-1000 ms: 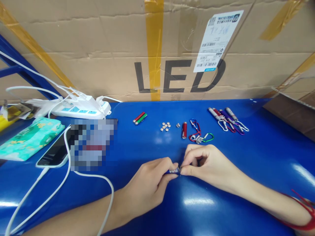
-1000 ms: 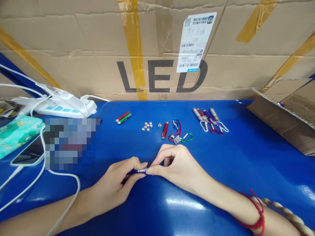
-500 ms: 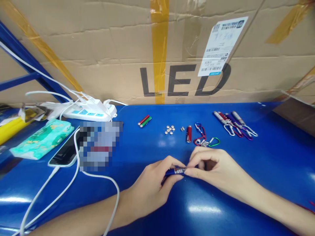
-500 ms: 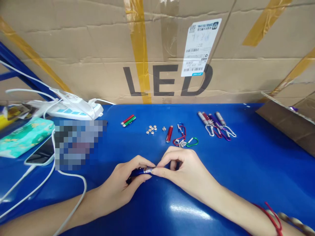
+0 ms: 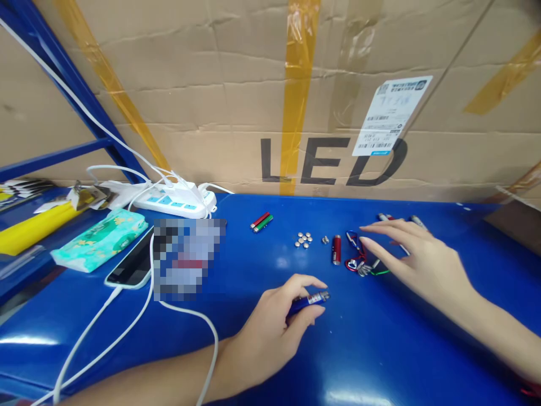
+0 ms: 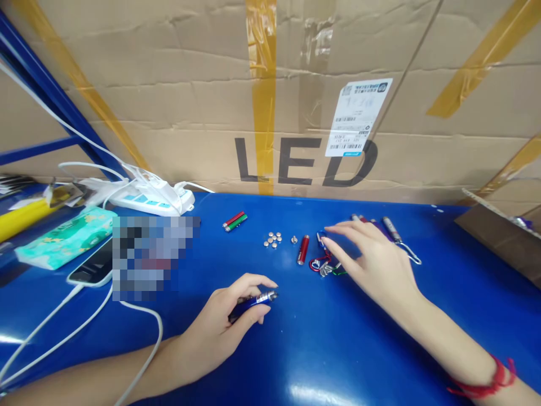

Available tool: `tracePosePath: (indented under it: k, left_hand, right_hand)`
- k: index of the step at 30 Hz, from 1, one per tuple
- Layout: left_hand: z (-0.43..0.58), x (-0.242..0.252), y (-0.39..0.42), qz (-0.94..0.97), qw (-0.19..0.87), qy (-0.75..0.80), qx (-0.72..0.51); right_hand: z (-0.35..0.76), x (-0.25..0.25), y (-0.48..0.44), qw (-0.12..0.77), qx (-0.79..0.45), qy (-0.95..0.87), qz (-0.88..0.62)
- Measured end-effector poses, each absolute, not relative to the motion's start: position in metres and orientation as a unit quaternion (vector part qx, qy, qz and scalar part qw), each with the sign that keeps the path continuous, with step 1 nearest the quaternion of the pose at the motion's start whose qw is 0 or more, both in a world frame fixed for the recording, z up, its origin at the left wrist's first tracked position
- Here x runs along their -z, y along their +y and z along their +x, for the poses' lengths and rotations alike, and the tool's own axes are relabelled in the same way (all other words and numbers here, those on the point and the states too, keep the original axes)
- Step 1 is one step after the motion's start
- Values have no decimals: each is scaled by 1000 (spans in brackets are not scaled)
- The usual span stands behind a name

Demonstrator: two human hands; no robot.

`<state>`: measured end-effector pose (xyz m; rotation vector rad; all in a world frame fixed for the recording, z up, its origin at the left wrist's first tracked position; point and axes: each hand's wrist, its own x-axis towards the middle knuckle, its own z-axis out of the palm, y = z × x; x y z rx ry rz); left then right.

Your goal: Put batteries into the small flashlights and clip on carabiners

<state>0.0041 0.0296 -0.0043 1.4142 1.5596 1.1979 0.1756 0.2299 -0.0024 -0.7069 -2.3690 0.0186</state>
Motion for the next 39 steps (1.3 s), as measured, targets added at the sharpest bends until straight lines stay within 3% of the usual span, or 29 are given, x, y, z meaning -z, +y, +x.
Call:
tracePosePath:
  k: [10,17,25,32,39]
  left_hand:
    - [2,8,33,519,302,627,-497]
    - [3,9,37,541,332,638,-436]
    - [6,-4,40,578,328,624,-412]
    - [8,-9,42,582,339,612,-414]
    - [6,6,63,482,435,560,-515]
  right_hand:
    - [178,17,267,258,-59,-942,-205]
    - [178,6,276,230,-47,-953,-190]
    - [161,-7,293,132,-83,-985,-78]
    - [158,-7,289,160,-116,-976,-89]
    - [162,-16,242,218,-237,-925,-203]
